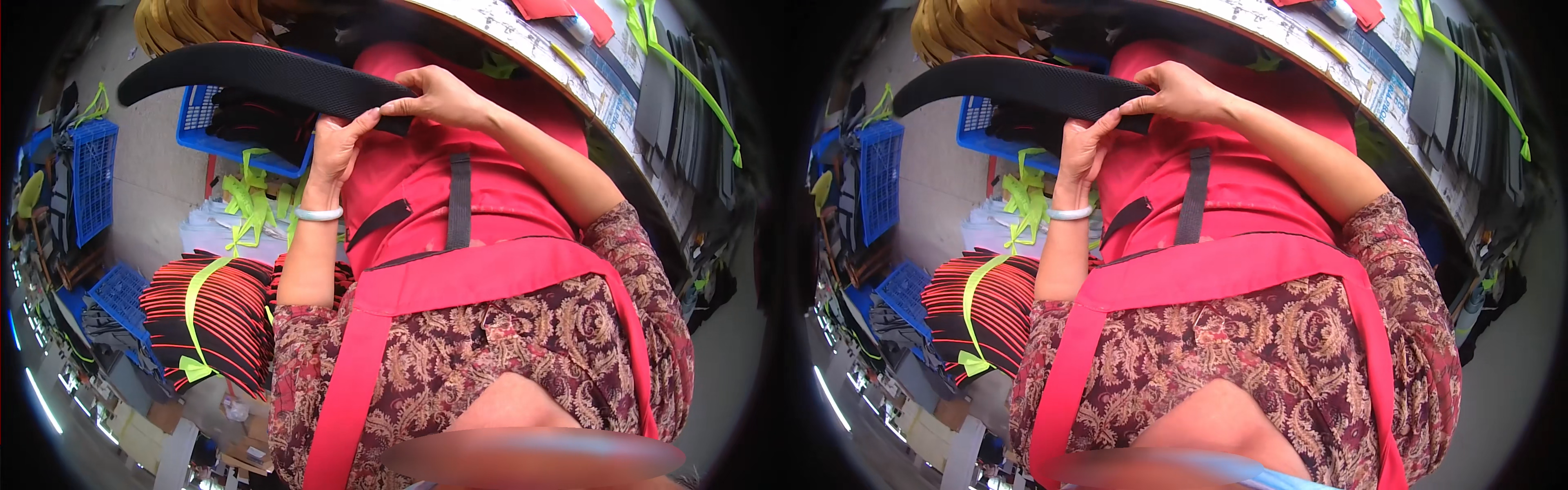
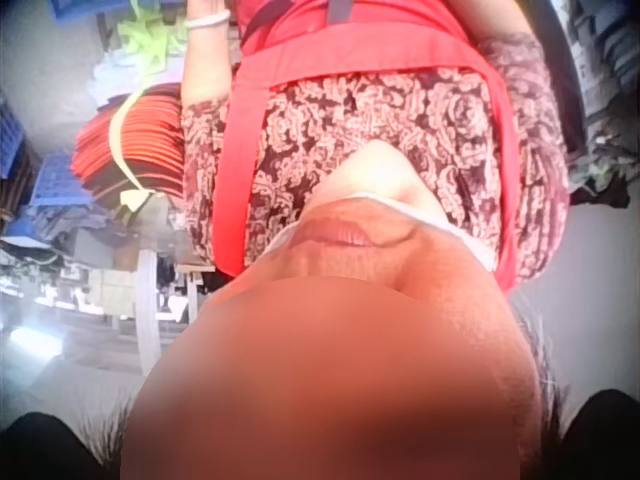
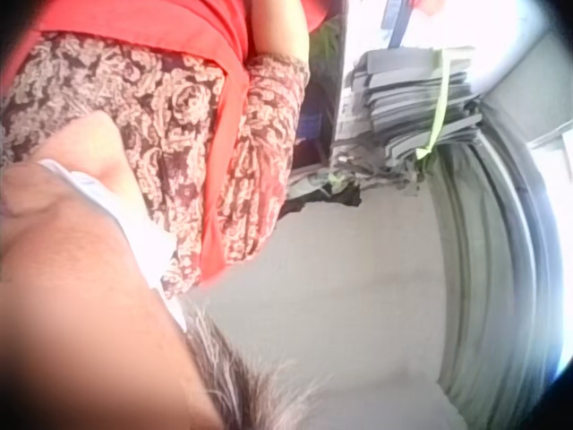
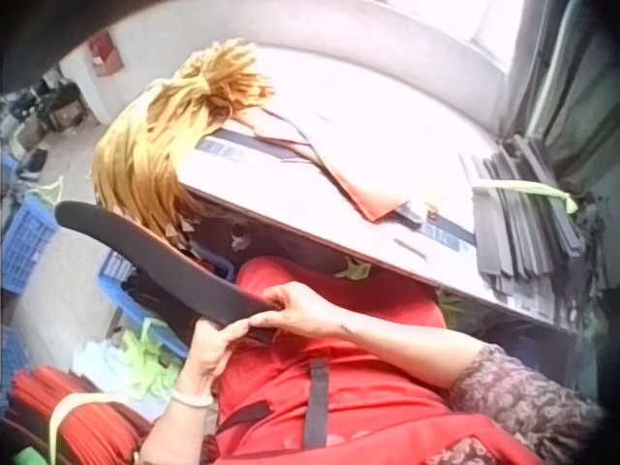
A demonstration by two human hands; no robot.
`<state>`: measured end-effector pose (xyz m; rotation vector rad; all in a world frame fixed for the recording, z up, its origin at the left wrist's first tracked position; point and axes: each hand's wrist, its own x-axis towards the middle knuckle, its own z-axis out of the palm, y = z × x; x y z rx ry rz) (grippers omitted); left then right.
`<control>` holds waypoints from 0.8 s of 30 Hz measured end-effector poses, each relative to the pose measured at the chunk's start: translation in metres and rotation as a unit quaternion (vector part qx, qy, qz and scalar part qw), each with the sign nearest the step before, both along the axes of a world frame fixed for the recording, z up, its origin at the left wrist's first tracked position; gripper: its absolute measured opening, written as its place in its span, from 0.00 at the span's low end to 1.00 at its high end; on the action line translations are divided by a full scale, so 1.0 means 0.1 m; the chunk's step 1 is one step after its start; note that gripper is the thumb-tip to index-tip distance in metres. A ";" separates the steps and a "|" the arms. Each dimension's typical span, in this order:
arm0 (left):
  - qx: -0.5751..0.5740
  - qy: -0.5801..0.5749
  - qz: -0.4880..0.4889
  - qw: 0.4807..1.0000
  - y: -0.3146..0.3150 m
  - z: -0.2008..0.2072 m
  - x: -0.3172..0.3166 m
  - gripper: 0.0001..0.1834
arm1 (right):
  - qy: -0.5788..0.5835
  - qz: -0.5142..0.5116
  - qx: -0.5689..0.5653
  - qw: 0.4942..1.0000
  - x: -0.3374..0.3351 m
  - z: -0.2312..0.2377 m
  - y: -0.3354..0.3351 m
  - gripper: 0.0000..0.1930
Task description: Manually assembling and sewing components for footwear or outdoor gear at a manufacturing station.
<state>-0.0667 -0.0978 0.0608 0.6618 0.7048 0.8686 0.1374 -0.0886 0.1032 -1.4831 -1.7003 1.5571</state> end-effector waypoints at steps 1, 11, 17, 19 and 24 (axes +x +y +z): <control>0.000 -0.001 -0.002 1.000 -0.01 -0.01 0.01 0.16 | -0.001 -0.002 0.000 1.000 0.01 0.00 0.01 0.19; 0.028 0.024 0.010 0.999 -0.03 -0.09 0.11 0.22 | -0.053 -0.016 0.068 0.996 0.00 0.02 -0.01 0.17; -0.054 -0.044 0.037 0.997 0.11 -0.11 0.04 0.16 | -0.039 0.000 0.123 0.992 -0.10 0.05 0.01 0.18; -0.130 -0.158 0.122 0.971 0.16 -0.13 0.06 0.13 | 0.167 -0.128 0.047 0.977 -0.12 0.09 -0.05 0.17; -0.157 -0.217 0.119 0.956 0.21 -0.14 0.03 0.15 | 0.113 -0.162 0.188 0.962 -0.11 0.03 -0.07 0.07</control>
